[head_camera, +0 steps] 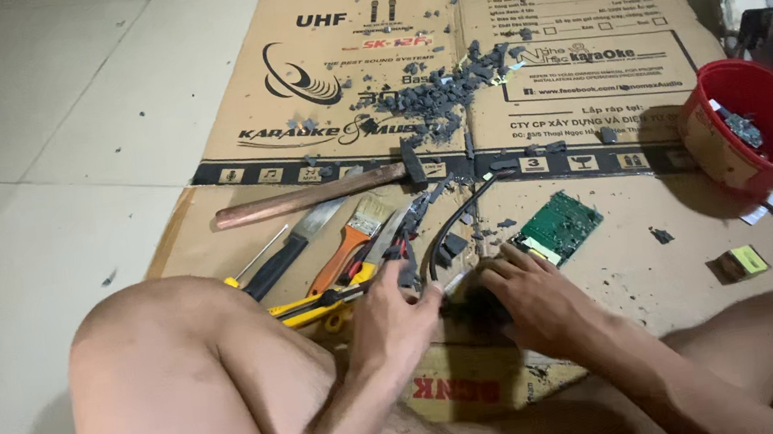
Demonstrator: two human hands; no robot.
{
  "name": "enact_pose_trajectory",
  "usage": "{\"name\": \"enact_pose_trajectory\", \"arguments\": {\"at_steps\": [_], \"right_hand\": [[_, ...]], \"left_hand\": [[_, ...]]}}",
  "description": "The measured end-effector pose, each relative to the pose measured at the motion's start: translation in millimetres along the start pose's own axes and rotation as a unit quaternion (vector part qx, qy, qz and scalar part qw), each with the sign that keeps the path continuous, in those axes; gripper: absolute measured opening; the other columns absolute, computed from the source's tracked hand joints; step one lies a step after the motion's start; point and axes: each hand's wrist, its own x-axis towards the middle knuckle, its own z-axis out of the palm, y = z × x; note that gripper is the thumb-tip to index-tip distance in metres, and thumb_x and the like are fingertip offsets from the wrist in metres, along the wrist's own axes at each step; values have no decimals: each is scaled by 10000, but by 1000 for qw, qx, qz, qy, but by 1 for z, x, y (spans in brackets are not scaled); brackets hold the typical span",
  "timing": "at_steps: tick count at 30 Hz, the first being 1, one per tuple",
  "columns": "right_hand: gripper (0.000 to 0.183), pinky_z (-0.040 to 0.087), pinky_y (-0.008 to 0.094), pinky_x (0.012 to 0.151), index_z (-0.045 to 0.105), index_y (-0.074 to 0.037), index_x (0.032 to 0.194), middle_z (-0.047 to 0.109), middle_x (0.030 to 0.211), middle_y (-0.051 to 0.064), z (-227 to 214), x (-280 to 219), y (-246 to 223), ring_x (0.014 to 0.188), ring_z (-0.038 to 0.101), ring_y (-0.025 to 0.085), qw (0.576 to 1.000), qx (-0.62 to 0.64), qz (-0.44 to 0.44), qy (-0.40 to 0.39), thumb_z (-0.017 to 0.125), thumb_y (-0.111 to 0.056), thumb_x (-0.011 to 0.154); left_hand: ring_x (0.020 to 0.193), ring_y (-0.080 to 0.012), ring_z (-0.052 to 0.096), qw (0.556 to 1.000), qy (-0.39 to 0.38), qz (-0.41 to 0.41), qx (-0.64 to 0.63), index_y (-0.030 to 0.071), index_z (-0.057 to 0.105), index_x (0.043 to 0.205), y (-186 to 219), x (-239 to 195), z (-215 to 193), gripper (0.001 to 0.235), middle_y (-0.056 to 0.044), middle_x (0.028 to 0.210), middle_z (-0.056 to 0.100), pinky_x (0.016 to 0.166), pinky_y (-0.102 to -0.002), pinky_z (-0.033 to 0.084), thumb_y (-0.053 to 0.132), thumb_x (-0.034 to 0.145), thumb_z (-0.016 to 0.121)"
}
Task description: The person sits on the floor and uses a screwdriver to remove screws from a small electronic device. They then use their hands to pry open the casing and separate the internal components, including a circuit board, from the housing.
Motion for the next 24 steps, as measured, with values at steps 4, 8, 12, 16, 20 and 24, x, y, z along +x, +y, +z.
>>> {"name": "enact_pose_trajectory", "arguments": {"at_steps": [4,8,12,16,20,24], "right_hand": [[596,314,629,1186,538,-162,1284,482,1489,74,-5,-33,-2,1529,215,437,998,63,-17,26,782,-222,744],[740,400,566,1121,458,-321,1396,391,1535,-3,6,-45,-3,1510,284,329,990,88,72,88,761,-459,735],[784,453,501,1068,435,-317,1438,354,1525,14,17,-39,-3,1483,307,290,984,60,137,97,749,-521,749],[755,478,491,1054,434,-324,1449,353,1522,16,16,-39,-3,1476,306,298,987,46,139,73,760,-460,781],[429,541,535,918,600,-216,1167,553,1237,79,11,-49,11,1317,478,374,967,131,7,219,748,-346,786],[583,610,514,852,604,-183,1335,586,1239,96,23,-50,15,1149,655,336,892,259,282,241,722,-508,864]], "left_hand": [[1178,-410,651,999,-35,24,25,114,714,1205,-4,6,5,521,-193,1108,746,978,-512,517,414,781,672],[1083,-348,698,998,-31,25,53,154,791,1002,-2,-2,4,411,-121,973,779,914,-447,549,455,745,679],[1026,-322,716,996,1,54,77,195,796,933,-23,21,20,328,-96,914,761,873,-418,560,446,750,688],[1029,-392,697,995,8,85,58,136,797,950,-26,23,14,305,-183,919,726,878,-456,552,346,779,656],[1133,-359,675,990,-69,56,110,166,761,1047,-4,0,2,347,-156,1051,730,937,-461,534,366,829,579],[1109,-360,694,984,-135,33,107,173,736,1115,3,-12,1,369,-143,1096,747,878,-473,547,348,845,554]]}}
